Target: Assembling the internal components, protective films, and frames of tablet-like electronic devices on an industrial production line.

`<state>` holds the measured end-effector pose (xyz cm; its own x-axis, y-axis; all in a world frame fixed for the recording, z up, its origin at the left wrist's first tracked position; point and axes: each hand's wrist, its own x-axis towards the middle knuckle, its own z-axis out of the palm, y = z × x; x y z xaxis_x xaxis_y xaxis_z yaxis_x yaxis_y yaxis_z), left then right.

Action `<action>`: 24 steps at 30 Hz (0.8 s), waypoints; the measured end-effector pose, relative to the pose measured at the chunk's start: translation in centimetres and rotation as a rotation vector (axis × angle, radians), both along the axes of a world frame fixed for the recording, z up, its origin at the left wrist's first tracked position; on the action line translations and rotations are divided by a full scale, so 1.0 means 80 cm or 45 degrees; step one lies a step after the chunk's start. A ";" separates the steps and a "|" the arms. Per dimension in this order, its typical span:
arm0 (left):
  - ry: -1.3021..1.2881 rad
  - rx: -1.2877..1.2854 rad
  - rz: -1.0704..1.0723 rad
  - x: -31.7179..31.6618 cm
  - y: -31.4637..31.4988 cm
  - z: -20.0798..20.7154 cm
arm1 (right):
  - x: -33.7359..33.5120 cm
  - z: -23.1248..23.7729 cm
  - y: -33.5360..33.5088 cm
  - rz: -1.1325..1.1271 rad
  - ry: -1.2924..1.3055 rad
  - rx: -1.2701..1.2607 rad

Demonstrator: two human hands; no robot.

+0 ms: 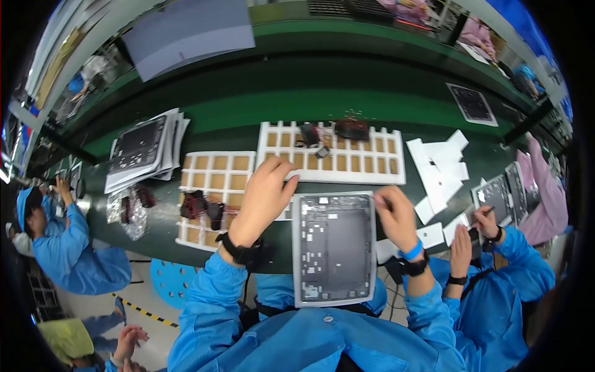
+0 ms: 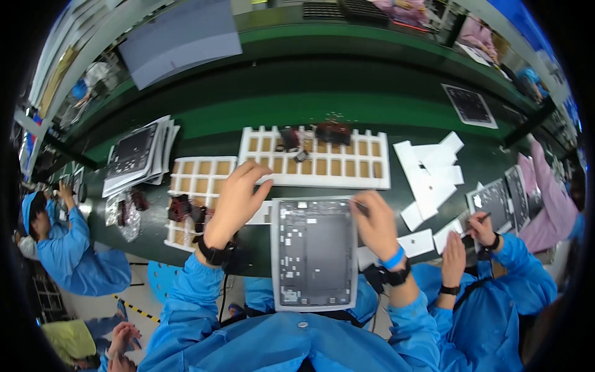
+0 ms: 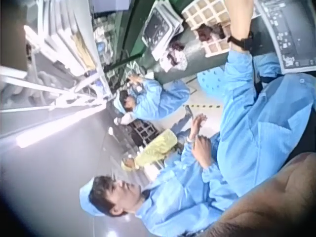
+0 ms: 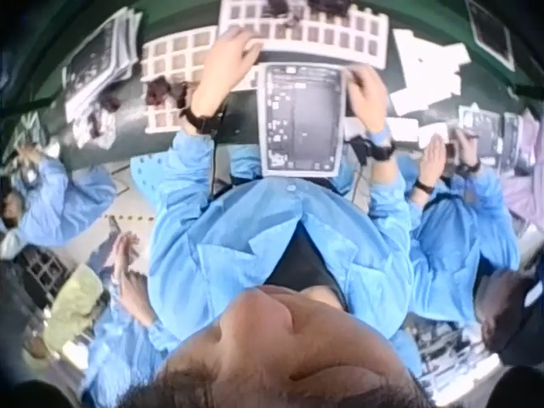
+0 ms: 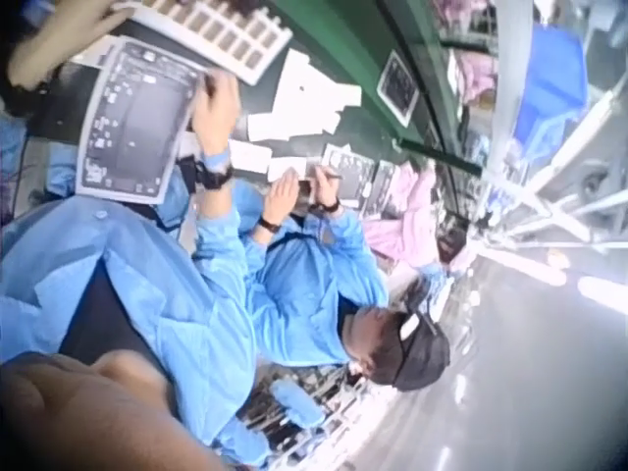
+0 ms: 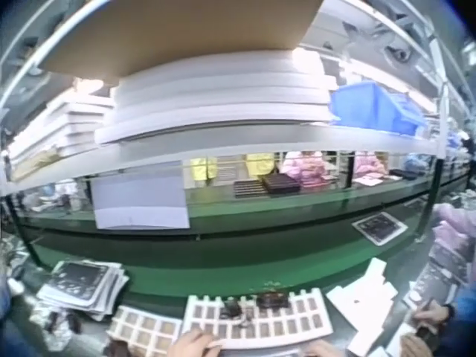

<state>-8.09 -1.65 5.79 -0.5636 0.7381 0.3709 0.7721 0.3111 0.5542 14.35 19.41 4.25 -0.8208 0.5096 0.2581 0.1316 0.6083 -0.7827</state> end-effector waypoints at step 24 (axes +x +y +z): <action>0.198 -0.357 0.313 -0.033 -0.179 0.016 | 0.038 -0.003 -0.036 0.039 -0.148 -0.464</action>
